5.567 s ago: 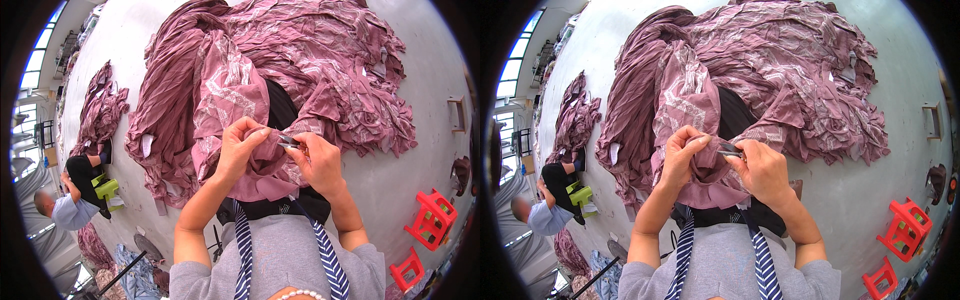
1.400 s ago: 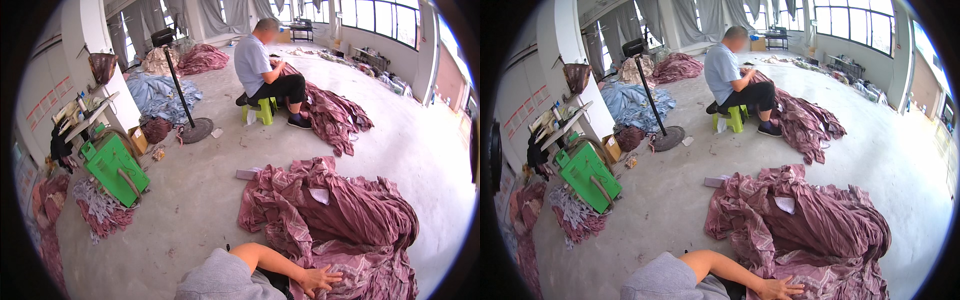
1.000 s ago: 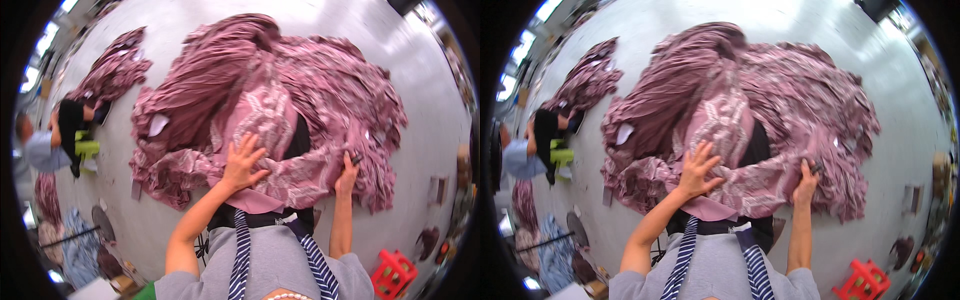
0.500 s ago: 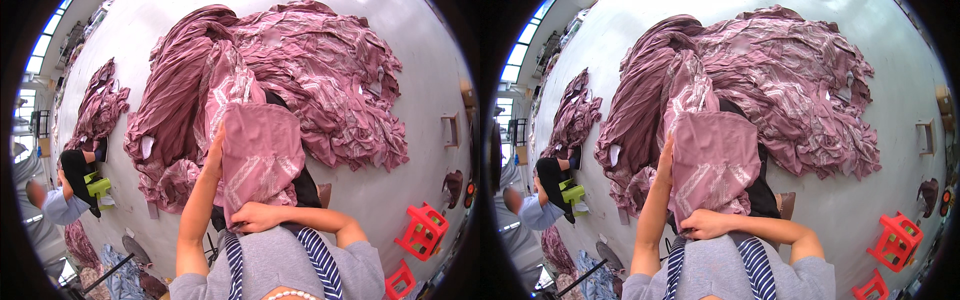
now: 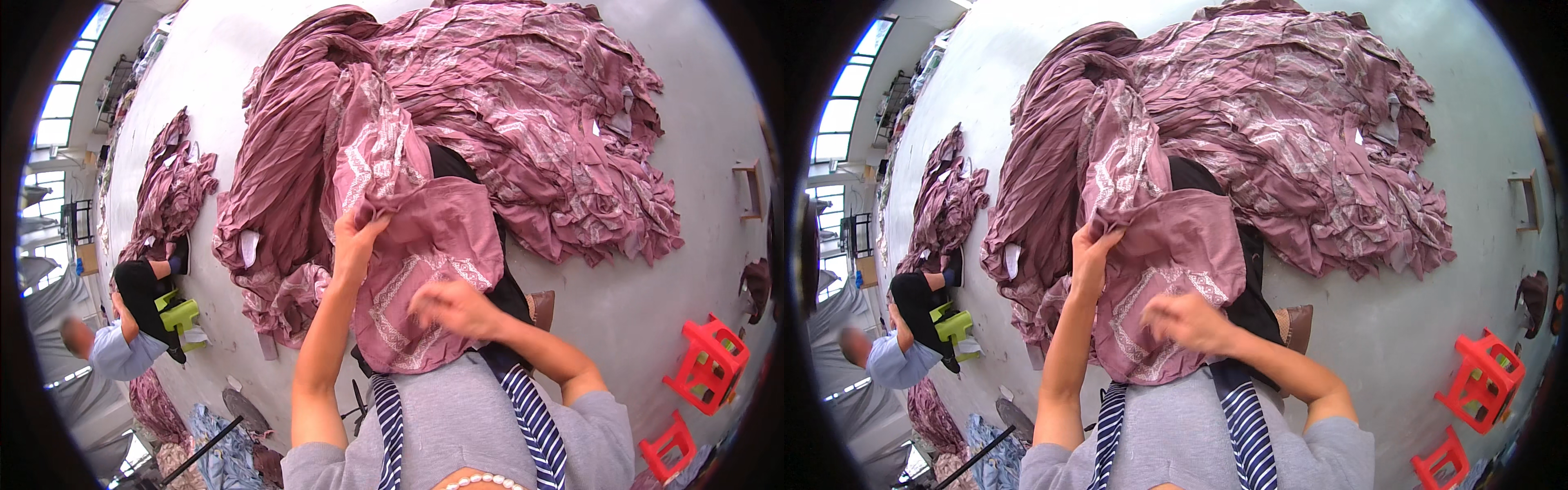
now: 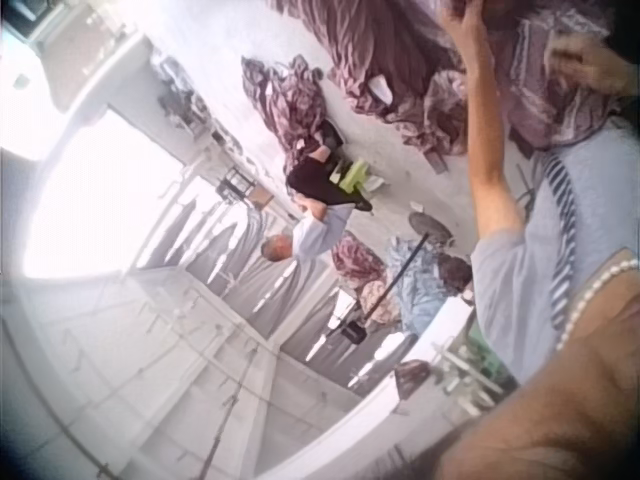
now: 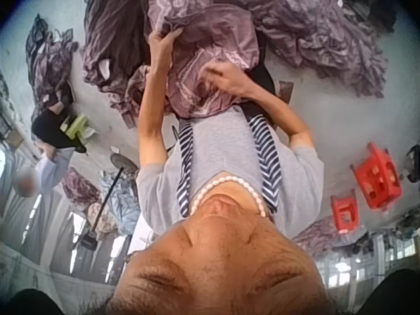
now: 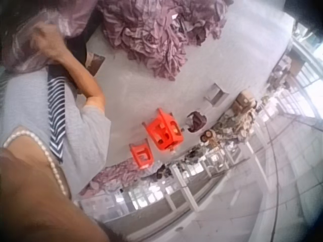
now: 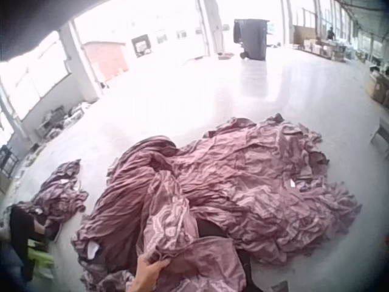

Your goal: The person repeatedly picks up pieces of pink patterned fabric from a large pile, unfolds and inspects them by hand, and places them back into the pile. The hands manipulate the fabric continuously without using tools.

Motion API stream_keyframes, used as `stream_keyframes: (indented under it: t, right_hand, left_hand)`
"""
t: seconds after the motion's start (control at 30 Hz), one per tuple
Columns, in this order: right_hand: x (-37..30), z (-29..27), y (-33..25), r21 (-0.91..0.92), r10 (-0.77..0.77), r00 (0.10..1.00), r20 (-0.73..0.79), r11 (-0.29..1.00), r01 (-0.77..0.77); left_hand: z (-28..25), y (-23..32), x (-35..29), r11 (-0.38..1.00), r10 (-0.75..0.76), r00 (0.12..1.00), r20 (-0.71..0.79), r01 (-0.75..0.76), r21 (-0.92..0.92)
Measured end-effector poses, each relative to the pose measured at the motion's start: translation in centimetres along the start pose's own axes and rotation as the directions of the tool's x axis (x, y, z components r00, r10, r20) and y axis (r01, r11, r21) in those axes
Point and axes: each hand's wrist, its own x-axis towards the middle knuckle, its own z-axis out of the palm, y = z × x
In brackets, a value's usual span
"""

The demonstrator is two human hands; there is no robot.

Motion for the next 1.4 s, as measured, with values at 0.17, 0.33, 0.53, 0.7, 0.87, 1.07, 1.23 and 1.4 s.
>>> stream_keyframes:
  t: [0.17,0.33,0.53,0.7,0.87,1.07,1.23,1.4]
  right_hand:
    - [-0.9,-6.7,0.7,0.171,0.154,0.824,-0.546,0.983,-0.07]
    - [0.2,-9.6,1.0,0.079,0.112,0.779,-0.617,0.994,-0.08]
    - [3.7,-10.4,1.0,-0.358,0.09,0.763,-0.64,0.844,-0.399]
    - [3.9,-9.9,3.8,-0.355,-0.07,0.77,-0.635,0.911,-0.21]
    - [1.7,-6.9,0.3,-0.326,-0.187,0.769,-0.611,0.945,-0.029]
    - [0.9,-5.7,-0.6,-0.514,-0.402,0.765,-0.503,0.851,0.11]
    - [-0.2,-5.9,-2.6,-0.541,-0.353,0.806,-0.475,0.839,0.049]
    - [-1.1,-6.7,-4.3,-0.505,-0.237,0.792,-0.563,0.857,-0.102]
  left_hand:
    - [1.2,0.5,-4.7,0.983,0.092,0.974,0.209,-0.122,0.137]
    - [2.1,-0.5,-5.7,0.852,0.26,0.878,0.402,-0.405,0.333]
    - [3.0,0.7,-6.6,0.69,0.171,0.746,0.644,-0.557,0.462]
    - [3.3,0.1,-4.9,0.962,-0.202,0.823,0.532,0.066,0.264]
    - [5.6,0.7,-1.5,0.974,-0.119,0.951,0.286,0.057,0.219]
    - [6.9,0.5,-1.8,0.999,0.032,0.956,0.291,-0.032,-0.007]
    - [6.1,0.8,-2.8,0.976,0.2,0.948,0.248,-0.216,0.039]
    - [6.2,0.9,-3.4,0.958,0.28,0.927,0.249,-0.288,-0.004]
